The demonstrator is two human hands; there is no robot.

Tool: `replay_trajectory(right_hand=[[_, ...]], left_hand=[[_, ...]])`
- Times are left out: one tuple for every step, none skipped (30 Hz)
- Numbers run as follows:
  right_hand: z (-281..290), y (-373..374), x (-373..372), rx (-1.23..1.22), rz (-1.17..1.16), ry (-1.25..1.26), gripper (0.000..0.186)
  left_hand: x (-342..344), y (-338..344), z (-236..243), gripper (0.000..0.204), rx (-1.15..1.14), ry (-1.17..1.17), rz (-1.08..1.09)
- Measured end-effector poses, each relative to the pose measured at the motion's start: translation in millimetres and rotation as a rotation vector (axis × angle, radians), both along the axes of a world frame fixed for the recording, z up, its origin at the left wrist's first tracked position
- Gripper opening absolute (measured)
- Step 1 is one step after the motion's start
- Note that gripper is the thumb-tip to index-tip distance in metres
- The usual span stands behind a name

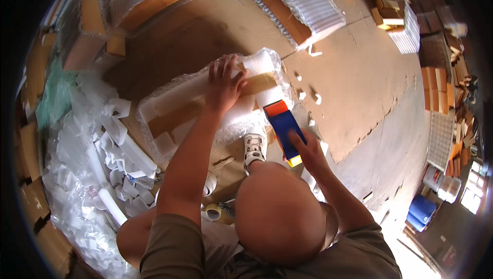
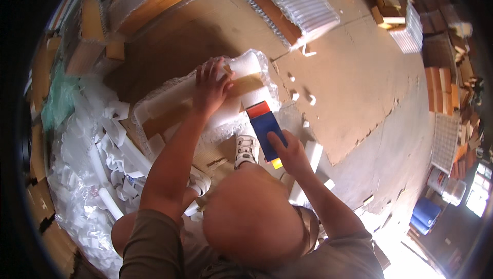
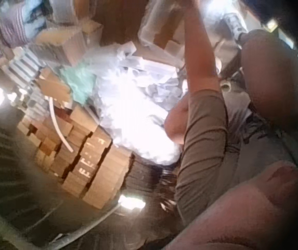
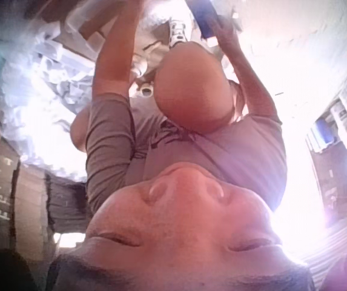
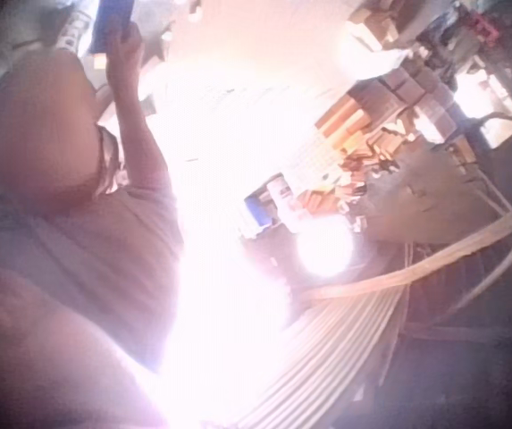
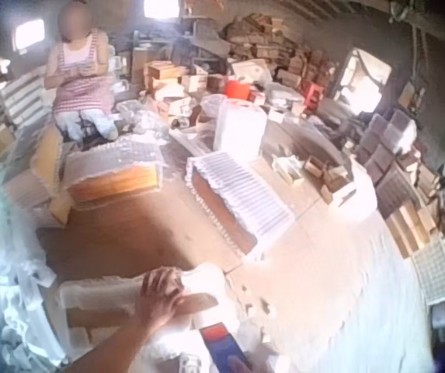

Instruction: The person wraps wooden panels in bubble wrap and foam, using a tape dispenser to secure the packaging materials before placing them in a larger stack of packed items.

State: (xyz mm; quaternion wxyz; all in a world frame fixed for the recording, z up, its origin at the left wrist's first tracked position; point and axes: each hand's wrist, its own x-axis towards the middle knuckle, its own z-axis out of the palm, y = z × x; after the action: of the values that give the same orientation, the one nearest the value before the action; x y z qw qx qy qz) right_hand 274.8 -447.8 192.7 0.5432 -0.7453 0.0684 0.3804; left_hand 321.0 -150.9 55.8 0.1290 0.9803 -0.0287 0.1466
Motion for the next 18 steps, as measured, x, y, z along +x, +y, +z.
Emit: replay_trajectory(right_hand=[[-4.0,-7.8,-13.7,-0.017,0.025,-0.055,0.045],[-7.4,-14.1,-26.4,-0.084,0.031,-0.060,0.042],[-11.3,-19.3,-35.4,-0.055,0.001,-0.026,0.041],[-15.3,-22.0,-42.8,-0.025,-0.029,0.007,0.041],[-18.0,-24.1,-47.9,-0.005,-0.068,0.061,0.041],[-20.2,-25.1,-49.8,-0.002,-0.049,0.022,0.041],[-20.7,-25.6,-50.8,-0.028,-0.019,-0.026,0.041],[-20.3,-24.9,-50.1,-0.055,0.013,-0.074,0.042],[-18.5,-24.5,-48.5,-0.101,0.035,-0.135,0.042],[-15.6,-23.7,-46.9,-0.039,0.023,-0.103,0.043],[-11.8,-23.4,-45.1,0.002,0.000,-0.086,0.043],[-7.4,-23.1,-44.0,0.000,-0.033,-0.031,0.044],[-3.1,-23.6,-42.7,0.069,-0.054,-0.039,0.044],[1.0,-24.9,-41.6,0.096,-0.085,-0.011,0.044],[4.3,-26.2,-40.3,0.123,-0.116,0.020,0.044],[6.6,-27.4,-39.4,0.126,-0.108,0.025,0.045],[7.7,-28.6,-38.2,0.129,-0.101,0.028,0.045],[7.7,-29.4,-37.5,0.132,-0.093,0.031,0.046]], left_hand=[[-0.5,-5.2,3.6,0.030,0.000,-0.019,0.021],[-0.1,-9.7,7.8,0.030,0.004,-0.015,0.045],[-1.3,-13.9,12.3,0.029,0.010,0.017,0.074],[-5.1,-17.9,17.3,0.027,-0.002,-0.034,0.053],[-11.8,-21.4,22.3,0.026,-0.027,-0.054,0.007],[-23.0,-25.1,27.1,0.026,-0.054,-0.072,-0.037],[-35.7,-28.8,31.4,0.025,-0.079,-0.090,-0.078],[-52.1,-32.2,35.2,0.024,-0.150,-0.008,-0.122],[-67.5,-34.8,37.9,0.026,-0.140,0.025,-0.166],[-79.4,-38.5,39.1,0.030,-0.150,0.073,-0.209],[-88.1,-41.3,39.3,0.034,-0.163,0.120,-0.250],[-93.6,-43.6,39.2,0.037,-0.112,0.116,-0.313],[-96.3,-46.9,38.8,0.039,-0.064,0.109,-0.376],[-96.5,-50.1,38.6,0.042,-0.015,0.102,-0.438],[-94.2,-53.4,38.9,0.045,-0.034,0.119,-0.462],[-90.2,-56.4,39.6,0.047,-0.051,0.136,-0.488],[-85.6,-59.3,41.0,0.050,-0.065,0.174,-0.504],[-81.4,-62.2,42.7,0.054,-0.088,0.165,-0.469]])
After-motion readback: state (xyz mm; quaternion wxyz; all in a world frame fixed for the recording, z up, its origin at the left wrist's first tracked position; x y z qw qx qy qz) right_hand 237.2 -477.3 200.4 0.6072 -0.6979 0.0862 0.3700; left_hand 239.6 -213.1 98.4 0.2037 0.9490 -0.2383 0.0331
